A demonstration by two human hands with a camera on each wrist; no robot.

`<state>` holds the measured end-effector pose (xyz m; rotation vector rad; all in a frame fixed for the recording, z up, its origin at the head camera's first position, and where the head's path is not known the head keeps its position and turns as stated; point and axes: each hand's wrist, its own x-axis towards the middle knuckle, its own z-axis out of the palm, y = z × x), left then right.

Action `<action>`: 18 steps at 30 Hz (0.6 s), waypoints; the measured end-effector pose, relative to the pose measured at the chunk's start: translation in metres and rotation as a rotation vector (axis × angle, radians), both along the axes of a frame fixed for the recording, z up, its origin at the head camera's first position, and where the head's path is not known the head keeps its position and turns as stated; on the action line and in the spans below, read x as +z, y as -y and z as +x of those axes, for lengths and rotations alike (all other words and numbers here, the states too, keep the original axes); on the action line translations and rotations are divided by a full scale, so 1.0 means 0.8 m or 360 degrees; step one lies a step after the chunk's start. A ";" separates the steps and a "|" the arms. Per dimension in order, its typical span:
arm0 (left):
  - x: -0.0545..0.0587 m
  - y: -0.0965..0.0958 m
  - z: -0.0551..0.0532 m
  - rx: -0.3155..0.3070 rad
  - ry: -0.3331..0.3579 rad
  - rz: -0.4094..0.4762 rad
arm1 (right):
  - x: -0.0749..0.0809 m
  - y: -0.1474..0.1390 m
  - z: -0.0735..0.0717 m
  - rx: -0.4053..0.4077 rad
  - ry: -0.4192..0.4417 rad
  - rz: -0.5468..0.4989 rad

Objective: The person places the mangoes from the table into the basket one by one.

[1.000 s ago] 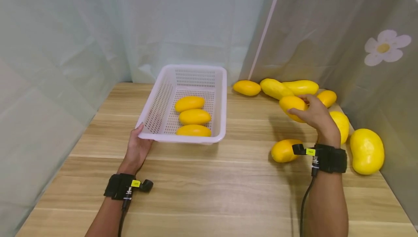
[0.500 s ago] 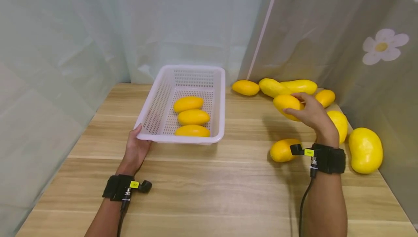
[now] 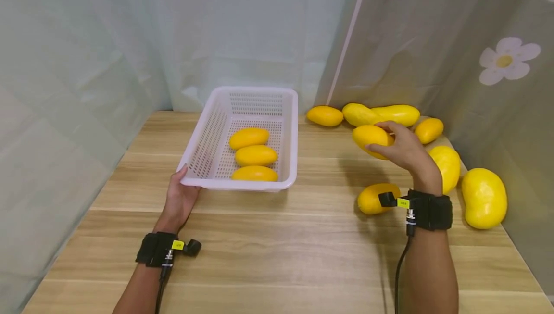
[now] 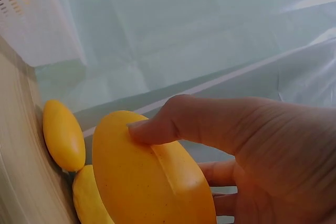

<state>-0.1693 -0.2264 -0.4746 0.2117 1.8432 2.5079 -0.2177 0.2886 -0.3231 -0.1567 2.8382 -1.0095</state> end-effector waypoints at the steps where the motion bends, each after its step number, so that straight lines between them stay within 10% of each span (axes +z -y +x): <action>1: 0.000 0.000 0.000 0.0001 0.0000 0.0003 | 0.001 0.001 0.000 0.0004 -0.0005 0.0007; 18: 0.000 0.000 -0.001 0.0008 0.0001 0.0006 | 0.011 0.014 0.007 0.0027 -0.0041 0.0085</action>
